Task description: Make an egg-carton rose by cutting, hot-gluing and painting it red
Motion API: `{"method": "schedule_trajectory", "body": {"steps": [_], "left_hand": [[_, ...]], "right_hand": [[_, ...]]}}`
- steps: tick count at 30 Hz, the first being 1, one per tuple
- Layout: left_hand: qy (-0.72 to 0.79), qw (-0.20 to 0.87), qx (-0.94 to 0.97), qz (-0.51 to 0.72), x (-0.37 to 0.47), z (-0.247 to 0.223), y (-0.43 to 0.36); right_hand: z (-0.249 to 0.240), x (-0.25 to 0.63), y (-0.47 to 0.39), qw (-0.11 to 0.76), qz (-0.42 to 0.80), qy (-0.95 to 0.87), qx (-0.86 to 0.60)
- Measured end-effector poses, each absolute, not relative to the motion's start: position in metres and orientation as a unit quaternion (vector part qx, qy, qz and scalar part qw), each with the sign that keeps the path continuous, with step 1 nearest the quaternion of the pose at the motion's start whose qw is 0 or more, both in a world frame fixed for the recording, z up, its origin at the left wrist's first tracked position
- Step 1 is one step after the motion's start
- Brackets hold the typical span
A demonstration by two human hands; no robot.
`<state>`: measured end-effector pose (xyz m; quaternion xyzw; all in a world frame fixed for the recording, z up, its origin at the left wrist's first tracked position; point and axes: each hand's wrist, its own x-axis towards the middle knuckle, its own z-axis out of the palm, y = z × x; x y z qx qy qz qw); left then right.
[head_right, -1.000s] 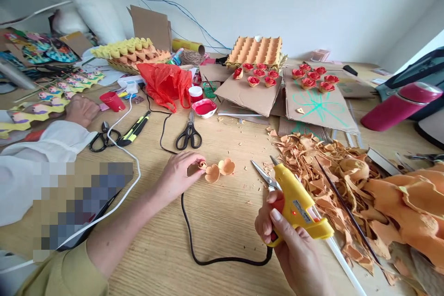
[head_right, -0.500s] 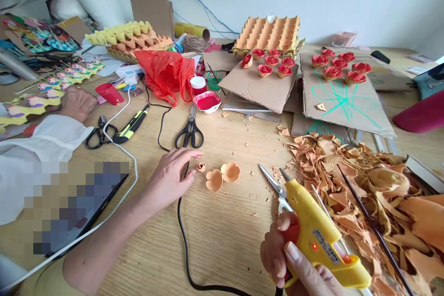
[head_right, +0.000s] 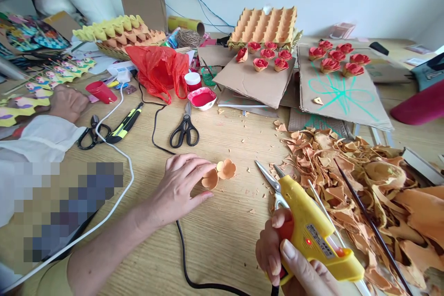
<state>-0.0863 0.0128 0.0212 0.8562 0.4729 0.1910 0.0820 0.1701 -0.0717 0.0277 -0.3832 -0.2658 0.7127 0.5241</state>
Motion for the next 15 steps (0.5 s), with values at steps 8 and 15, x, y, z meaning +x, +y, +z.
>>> {"method": "schedule_trajectory", "body": {"steps": [8,15], "left_hand": [[0.477,0.086,0.851,0.203,-0.087,0.033,0.010],[0.421,0.125,0.885,0.155,-0.079,0.036,-0.006]], "right_hand": [[0.034,0.167,-0.071,0.524,0.723,-0.250,-0.375],[0.033,0.167,-0.071,0.540,0.707,-0.270,-0.368]]}}
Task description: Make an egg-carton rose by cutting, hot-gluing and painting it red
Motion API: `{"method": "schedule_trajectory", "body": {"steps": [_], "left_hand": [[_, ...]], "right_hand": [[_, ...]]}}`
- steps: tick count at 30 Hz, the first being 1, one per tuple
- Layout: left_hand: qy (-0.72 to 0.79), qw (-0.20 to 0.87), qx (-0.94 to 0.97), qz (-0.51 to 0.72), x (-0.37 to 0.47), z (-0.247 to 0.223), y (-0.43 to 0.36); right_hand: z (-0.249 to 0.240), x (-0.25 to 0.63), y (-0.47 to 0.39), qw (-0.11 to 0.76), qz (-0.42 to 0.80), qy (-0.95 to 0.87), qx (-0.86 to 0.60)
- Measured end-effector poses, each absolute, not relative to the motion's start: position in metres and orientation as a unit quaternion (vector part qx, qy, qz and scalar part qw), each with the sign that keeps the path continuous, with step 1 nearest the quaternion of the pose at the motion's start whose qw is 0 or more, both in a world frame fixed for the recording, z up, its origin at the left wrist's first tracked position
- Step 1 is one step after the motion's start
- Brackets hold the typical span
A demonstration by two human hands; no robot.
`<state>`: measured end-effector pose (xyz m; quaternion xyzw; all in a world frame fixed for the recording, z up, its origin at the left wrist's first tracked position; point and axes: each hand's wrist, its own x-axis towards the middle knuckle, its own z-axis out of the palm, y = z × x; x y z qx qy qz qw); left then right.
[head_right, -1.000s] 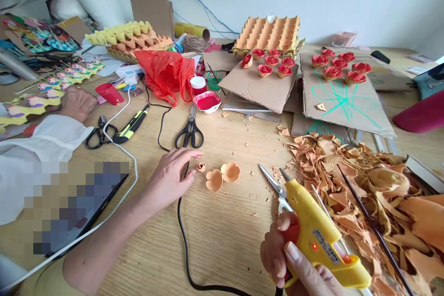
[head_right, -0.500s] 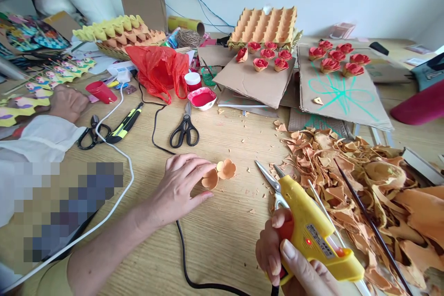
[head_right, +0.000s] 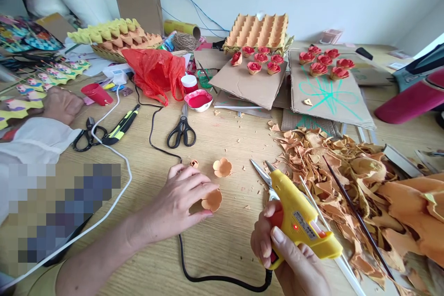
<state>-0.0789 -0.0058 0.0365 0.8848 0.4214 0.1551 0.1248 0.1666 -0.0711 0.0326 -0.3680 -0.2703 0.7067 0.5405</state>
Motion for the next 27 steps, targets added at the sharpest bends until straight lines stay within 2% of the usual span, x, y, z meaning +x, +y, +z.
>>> {"method": "schedule_trajectory", "body": {"steps": [7,16,27], "left_hand": [[0.459,0.106,0.854,0.219,-0.088,0.050,0.010],[0.435,0.132,0.885,0.097,-0.070,0.057,0.043],[0.412,0.123,0.897,0.102,-0.059,0.044,0.054]], "right_hand": [[0.033,0.166,-0.068,0.544,0.705,-0.283,-0.355],[0.030,0.166,-0.067,0.540,0.707,-0.294,-0.349],[0.029,0.167,-0.071,0.534,0.706,-0.307,-0.351]]}}
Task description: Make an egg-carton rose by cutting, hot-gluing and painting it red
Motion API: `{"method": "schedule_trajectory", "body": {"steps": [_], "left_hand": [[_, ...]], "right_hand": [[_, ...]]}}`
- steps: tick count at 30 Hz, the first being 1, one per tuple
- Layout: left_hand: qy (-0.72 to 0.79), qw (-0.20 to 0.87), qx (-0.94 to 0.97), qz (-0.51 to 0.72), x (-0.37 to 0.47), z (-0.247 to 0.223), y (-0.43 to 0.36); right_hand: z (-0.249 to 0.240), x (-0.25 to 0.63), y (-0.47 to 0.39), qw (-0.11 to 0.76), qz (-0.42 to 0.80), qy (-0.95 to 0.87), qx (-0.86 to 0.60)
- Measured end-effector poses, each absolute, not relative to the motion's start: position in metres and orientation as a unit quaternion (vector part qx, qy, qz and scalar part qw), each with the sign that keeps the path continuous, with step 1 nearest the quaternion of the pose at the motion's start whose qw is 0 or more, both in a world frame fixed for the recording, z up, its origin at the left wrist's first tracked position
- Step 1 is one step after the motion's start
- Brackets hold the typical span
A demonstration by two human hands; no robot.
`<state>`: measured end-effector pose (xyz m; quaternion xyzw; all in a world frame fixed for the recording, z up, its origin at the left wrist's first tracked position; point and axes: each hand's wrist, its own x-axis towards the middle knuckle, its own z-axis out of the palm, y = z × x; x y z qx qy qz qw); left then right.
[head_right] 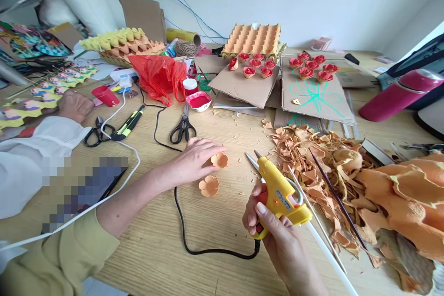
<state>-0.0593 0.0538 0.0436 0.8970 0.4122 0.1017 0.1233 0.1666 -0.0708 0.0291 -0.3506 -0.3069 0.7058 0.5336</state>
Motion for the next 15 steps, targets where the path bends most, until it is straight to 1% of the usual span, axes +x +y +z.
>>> {"method": "schedule_trajectory", "body": {"steps": [6,10,15], "left_hand": [[0.453,0.117,0.874,0.132,-0.073,0.058,0.037],[0.502,0.092,0.848,0.143,-0.094,0.067,0.004],[0.523,0.099,0.836,0.133,-0.105,0.062,-0.036]], "right_hand": [[0.029,0.168,-0.072,0.540,0.703,-0.307,-0.346],[0.032,0.168,-0.073,0.539,0.700,-0.308,-0.352],[0.035,0.166,-0.072,0.528,0.702,-0.309,-0.364]]}}
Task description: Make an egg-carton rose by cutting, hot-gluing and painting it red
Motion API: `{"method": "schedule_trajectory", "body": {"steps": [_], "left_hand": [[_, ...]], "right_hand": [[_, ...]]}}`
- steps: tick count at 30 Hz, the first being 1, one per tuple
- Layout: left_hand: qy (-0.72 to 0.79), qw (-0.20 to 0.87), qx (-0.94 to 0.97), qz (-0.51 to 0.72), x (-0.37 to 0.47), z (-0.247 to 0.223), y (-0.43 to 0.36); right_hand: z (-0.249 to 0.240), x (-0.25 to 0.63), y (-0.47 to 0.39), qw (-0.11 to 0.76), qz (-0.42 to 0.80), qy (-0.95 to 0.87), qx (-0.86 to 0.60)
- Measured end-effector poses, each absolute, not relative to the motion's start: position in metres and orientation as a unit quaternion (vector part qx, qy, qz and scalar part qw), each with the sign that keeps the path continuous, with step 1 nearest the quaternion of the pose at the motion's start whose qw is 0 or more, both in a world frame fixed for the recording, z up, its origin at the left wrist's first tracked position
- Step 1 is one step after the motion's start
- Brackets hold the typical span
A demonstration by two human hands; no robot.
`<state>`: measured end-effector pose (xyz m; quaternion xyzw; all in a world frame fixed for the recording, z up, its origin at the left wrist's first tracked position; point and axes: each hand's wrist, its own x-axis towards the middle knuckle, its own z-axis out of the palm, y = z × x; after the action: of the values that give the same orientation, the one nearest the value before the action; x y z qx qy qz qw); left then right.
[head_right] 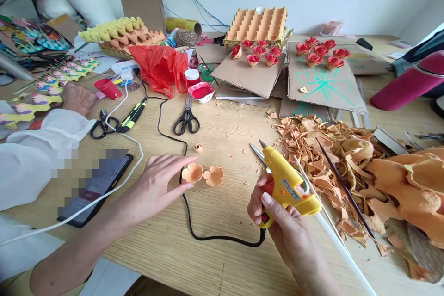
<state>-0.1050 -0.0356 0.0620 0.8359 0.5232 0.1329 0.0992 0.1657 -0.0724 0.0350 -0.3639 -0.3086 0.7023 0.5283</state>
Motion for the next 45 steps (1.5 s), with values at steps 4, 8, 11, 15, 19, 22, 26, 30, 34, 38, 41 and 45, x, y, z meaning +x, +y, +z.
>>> {"method": "schedule_trajectory", "body": {"steps": [4,8,11,15,19,22,26,30,34,38,41,45], "left_hand": [[0.524,0.091,0.838,0.125,-0.103,0.053,-0.045],[0.533,0.102,0.831,0.121,-0.103,0.047,-0.044],[0.538,0.112,0.826,0.130,-0.105,0.043,-0.045],[0.537,0.125,0.821,0.148,-0.105,0.037,-0.046],[0.545,0.125,0.815,0.156,-0.106,0.035,-0.045],[0.549,0.121,0.812,0.158,-0.108,0.034,-0.045],[0.550,0.118,0.810,0.166,-0.108,0.032,-0.046],[0.551,0.122,0.807,0.173,-0.109,0.034,-0.047],[0.562,0.125,0.799,0.174,-0.109,0.036,-0.046],[0.559,0.132,0.802,0.166,-0.108,0.033,-0.047],[0.559,0.129,0.800,0.179,-0.108,0.035,-0.047],[0.543,0.120,0.811,0.182,-0.101,0.046,-0.045]], "right_hand": [[0.035,0.165,-0.071,0.529,0.700,-0.311,-0.364],[0.035,0.165,-0.069,0.530,0.690,-0.319,-0.376],[0.035,0.164,-0.068,0.529,0.685,-0.316,-0.390],[0.034,0.162,-0.068,0.525,0.684,-0.313,-0.398],[0.034,0.161,-0.067,0.526,0.677,-0.323,-0.400],[0.034,0.160,-0.066,0.525,0.676,-0.325,-0.403],[0.033,0.161,-0.066,0.525,0.671,-0.324,-0.410],[0.033,0.162,-0.067,0.527,0.666,-0.326,-0.414],[0.034,0.162,-0.068,0.528,0.669,-0.326,-0.409],[0.035,0.161,-0.069,0.528,0.675,-0.325,-0.401],[0.036,0.161,-0.069,0.527,0.671,-0.328,-0.406],[0.036,0.161,-0.071,0.520,0.677,-0.335,-0.399]]}}
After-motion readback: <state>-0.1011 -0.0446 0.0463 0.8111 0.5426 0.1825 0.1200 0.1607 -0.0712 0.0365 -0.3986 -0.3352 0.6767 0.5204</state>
